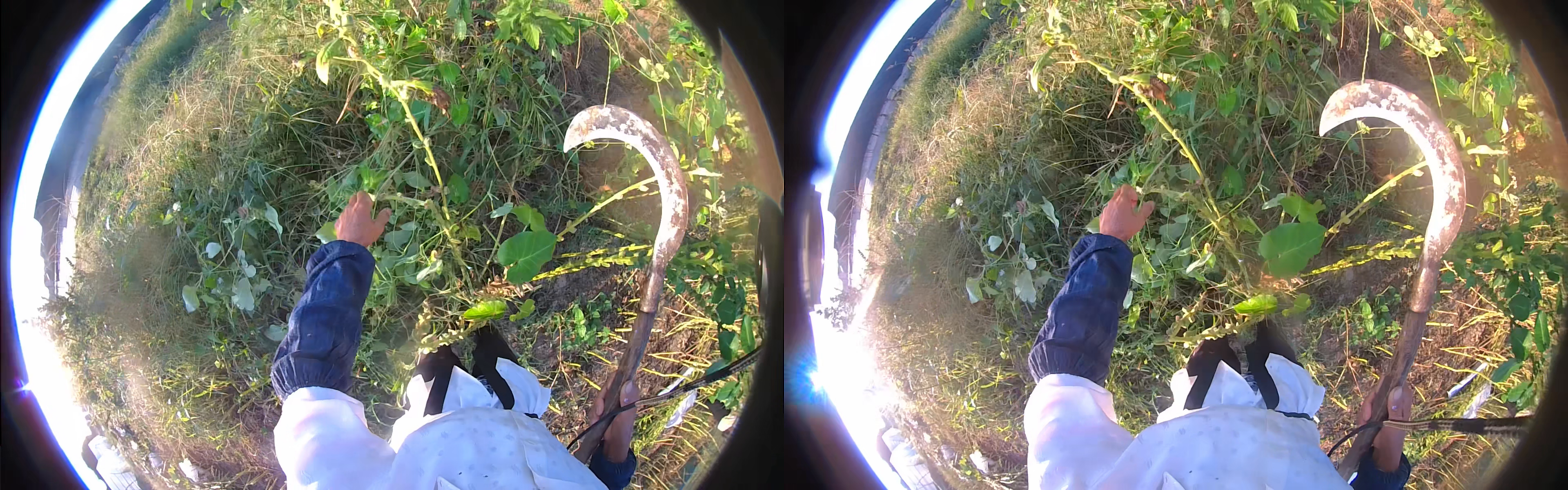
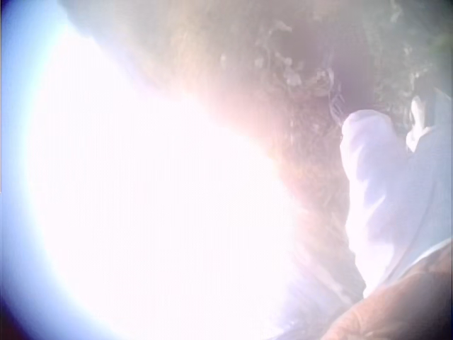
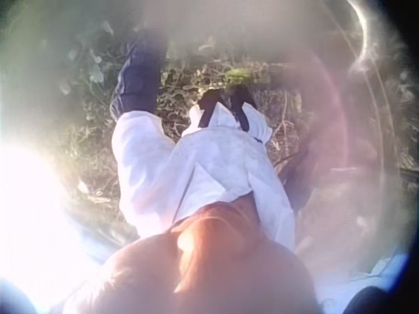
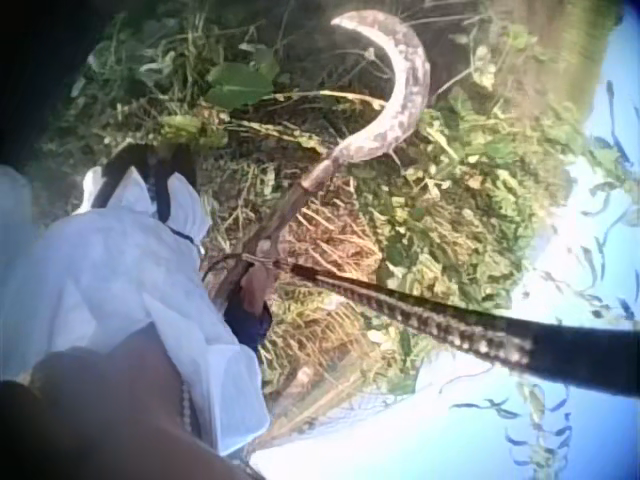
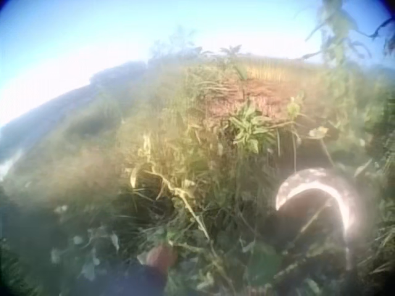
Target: The person harvests stalks from plants using a sickle and gathers the cut stems into a pile on the ground.
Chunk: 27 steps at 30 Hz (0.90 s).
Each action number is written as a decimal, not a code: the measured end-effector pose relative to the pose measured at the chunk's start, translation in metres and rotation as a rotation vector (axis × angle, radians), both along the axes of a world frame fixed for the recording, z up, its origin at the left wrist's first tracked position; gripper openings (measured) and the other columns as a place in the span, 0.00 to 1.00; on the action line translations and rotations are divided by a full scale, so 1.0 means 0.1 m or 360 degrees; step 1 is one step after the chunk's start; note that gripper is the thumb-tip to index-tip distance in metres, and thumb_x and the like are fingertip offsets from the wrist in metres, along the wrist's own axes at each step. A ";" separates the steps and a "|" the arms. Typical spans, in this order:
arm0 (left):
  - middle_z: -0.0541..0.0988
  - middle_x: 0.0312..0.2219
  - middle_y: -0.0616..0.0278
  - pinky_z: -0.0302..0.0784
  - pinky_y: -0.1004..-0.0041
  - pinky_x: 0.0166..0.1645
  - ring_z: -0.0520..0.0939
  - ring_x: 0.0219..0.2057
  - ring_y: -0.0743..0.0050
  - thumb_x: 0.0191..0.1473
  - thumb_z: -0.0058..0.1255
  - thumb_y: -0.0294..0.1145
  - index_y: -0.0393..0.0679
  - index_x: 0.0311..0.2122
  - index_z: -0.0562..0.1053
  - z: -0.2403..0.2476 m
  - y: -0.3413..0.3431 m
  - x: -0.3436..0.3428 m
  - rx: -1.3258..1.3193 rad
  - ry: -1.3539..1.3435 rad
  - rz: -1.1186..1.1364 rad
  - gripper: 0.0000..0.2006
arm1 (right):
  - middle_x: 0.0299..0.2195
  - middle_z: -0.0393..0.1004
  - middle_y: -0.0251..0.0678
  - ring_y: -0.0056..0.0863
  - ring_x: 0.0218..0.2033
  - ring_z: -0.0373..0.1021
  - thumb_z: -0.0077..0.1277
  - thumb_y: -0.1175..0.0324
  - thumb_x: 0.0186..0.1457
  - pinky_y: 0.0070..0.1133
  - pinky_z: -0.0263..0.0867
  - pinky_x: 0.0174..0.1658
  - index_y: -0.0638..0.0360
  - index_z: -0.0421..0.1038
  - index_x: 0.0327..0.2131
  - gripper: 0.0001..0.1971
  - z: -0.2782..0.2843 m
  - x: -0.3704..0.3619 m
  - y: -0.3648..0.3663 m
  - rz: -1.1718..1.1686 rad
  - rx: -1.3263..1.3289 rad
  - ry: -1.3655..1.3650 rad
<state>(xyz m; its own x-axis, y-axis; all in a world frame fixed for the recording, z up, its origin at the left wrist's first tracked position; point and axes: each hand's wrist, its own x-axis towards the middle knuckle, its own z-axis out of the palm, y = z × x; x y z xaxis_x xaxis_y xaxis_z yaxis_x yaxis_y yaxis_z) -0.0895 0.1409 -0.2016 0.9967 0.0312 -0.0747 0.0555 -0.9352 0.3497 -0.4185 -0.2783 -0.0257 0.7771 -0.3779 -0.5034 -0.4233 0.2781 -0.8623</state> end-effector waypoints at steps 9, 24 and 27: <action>0.76 0.24 0.55 0.75 0.66 0.31 0.80 0.27 0.60 0.50 0.52 0.37 0.37 0.36 0.72 -2.03 0.83 0.03 -0.0952 0.0138 0.0345 0.14 | 0.12 0.60 0.34 0.22 0.07 0.57 0.40 0.47 0.58 0.18 0.56 0.08 0.59 0.57 0.34 0.22 -0.10 -0.97 0.63 -0.0093 -0.0103 0.0185; 0.78 0.23 0.50 0.71 0.65 0.34 0.78 0.26 0.54 0.54 0.49 0.42 0.38 0.37 0.75 1.03 1.29 -1.02 -0.0095 0.0025 0.0117 0.16 | 0.15 0.62 0.32 0.20 0.10 0.59 0.41 0.43 0.56 0.16 0.57 0.12 0.59 0.58 0.37 0.25 -0.29 -0.88 0.72 0.0341 0.0080 0.0227; 0.78 0.27 0.48 0.71 0.64 0.36 0.78 0.29 0.51 0.54 0.48 0.43 0.40 0.40 0.75 1.08 1.05 -1.13 -0.0328 -0.0072 -0.0061 0.17 | 0.15 0.61 0.32 0.20 0.10 0.59 0.40 0.44 0.57 0.16 0.57 0.12 0.58 0.58 0.37 0.24 -0.27 -0.84 0.75 0.0415 0.0062 0.0208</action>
<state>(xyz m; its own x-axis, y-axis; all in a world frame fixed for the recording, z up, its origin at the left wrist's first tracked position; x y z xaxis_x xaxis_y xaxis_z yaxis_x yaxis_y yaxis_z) -0.2028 0.2459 -0.0939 0.9994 -0.0182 -0.0307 0.0011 -0.8448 0.5351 -0.5029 -0.2038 -0.0524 0.7730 -0.1526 -0.6158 -0.5916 0.1772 -0.7866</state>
